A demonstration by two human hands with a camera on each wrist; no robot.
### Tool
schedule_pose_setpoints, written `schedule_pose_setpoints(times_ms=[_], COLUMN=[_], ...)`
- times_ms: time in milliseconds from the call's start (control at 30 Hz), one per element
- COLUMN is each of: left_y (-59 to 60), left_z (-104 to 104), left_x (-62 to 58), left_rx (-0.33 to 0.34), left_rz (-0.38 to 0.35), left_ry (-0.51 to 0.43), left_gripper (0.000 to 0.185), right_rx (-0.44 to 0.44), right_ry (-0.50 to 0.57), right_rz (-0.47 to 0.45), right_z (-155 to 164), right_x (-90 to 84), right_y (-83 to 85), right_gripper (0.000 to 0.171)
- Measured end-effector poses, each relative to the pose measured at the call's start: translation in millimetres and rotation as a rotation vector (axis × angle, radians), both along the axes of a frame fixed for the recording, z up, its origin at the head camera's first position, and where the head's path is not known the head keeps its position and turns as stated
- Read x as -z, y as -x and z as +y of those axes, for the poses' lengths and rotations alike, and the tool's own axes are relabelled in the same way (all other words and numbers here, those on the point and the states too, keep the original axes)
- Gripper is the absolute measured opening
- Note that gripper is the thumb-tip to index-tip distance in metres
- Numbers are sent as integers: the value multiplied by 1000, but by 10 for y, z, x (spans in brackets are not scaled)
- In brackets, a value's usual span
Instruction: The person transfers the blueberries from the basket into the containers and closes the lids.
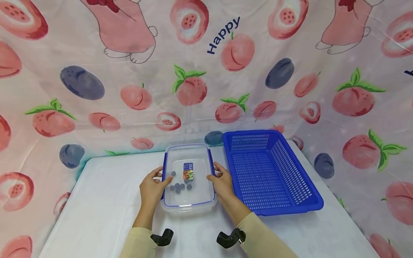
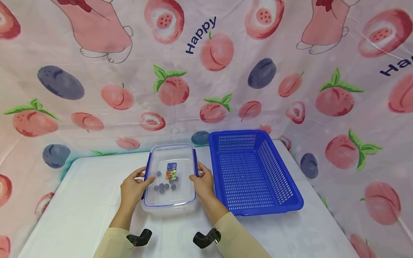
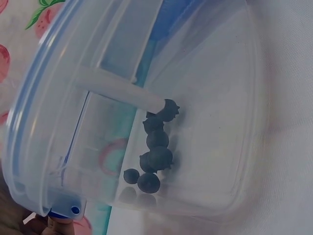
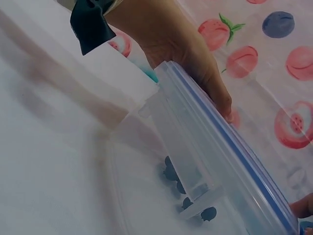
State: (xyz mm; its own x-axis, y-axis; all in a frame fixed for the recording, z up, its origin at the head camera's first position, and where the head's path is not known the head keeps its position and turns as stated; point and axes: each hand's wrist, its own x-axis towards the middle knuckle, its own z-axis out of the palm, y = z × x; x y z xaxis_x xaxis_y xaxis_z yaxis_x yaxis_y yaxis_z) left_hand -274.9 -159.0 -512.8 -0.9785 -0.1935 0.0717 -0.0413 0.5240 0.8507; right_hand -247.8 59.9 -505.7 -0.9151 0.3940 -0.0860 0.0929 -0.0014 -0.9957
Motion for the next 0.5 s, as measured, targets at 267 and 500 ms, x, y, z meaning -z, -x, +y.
schedule_pose_setpoints(times_ms=[267,500], left_y=[-10,-25], left_z=[20,33], left_x=[12,10], left_rx=[-2,-7], left_rz=[-16,-8], left_ry=[1,7], left_gripper=[56,55], right_rx=[3,-1], right_ry=[3,0], right_rz=[0,18], right_z=[2,-1], right_x=[45,56], right_y=[11,18], right_gripper=[60,59])
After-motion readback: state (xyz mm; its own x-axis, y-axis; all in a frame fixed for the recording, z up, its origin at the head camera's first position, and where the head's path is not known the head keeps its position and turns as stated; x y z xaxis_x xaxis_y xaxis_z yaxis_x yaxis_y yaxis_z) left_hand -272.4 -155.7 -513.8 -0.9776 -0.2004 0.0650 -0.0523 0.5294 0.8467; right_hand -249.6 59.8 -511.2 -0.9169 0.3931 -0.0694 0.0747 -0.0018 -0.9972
